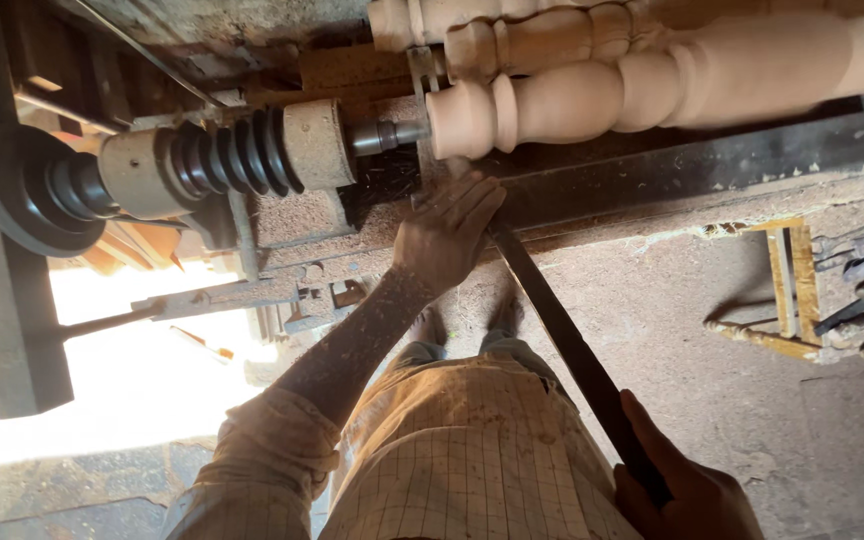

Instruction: The person shapes a rotating wooden spindle on a lathe using a chisel and a file. They refine the contours and then sharpen the file on a grinding wheel before continuing to carve grooves into the wood.

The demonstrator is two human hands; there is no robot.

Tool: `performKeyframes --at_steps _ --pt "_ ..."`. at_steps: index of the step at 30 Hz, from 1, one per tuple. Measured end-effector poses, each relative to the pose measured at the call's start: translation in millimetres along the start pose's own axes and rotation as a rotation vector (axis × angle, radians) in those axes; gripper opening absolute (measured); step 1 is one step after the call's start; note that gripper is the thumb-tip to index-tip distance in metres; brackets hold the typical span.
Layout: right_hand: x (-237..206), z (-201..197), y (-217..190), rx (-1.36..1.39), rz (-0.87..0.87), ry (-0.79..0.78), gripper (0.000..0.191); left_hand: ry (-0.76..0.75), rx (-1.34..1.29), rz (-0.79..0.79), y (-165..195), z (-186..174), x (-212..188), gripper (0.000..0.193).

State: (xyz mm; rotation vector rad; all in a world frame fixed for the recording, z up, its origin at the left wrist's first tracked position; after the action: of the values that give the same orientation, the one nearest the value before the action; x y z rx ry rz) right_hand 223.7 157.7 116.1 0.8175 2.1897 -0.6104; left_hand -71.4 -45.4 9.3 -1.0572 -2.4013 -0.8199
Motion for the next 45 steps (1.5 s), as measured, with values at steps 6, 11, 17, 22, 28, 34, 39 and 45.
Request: performKeyframes --at_steps 6,11,17,22,28,34,39,45 --pt "21 -27 20 -0.024 -0.104 -0.010 0.092 0.046 0.033 -0.029 0 9 -5 0.024" --pt "43 -45 30 -0.107 -0.169 -0.066 0.094 0.013 0.105 -0.053 -1 16 -11 0.032" --pt "57 -63 29 -0.082 -0.146 -0.109 0.099 0.022 0.142 -0.034 -2 15 -13 0.037" --pt "63 -76 12 -0.202 -0.115 -0.196 0.091 0.058 0.197 -0.063 -1 12 -10 0.035" --pt "47 -99 -22 -0.244 0.026 -0.235 0.079 0.089 0.186 -0.126 4 8 -4 0.039" --pt "33 -80 -34 -0.141 0.035 -0.186 0.083 0.114 0.178 -0.041 3 0 -3 0.037" --pt "20 -61 -11 -0.072 0.010 -0.153 0.084 0.046 0.125 -0.065 3 -3 -6 0.037" --pt "4 -39 -3 -0.053 0.059 -0.138 0.085 0.066 0.078 -0.060 -3 4 -9 0.025"
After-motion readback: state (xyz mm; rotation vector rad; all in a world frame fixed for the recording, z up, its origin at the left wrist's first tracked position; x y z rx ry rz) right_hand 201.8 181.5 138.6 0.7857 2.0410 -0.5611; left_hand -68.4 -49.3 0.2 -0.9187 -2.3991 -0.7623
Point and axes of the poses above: each hand's wrist, its own x-axis towards the middle knuckle, its own z-axis out of the palm, y = z × x, the point moved 4 cm from there along x, towards the middle knuckle, and after that the axes turned 3 degrees about x, right-handed, at the moved point
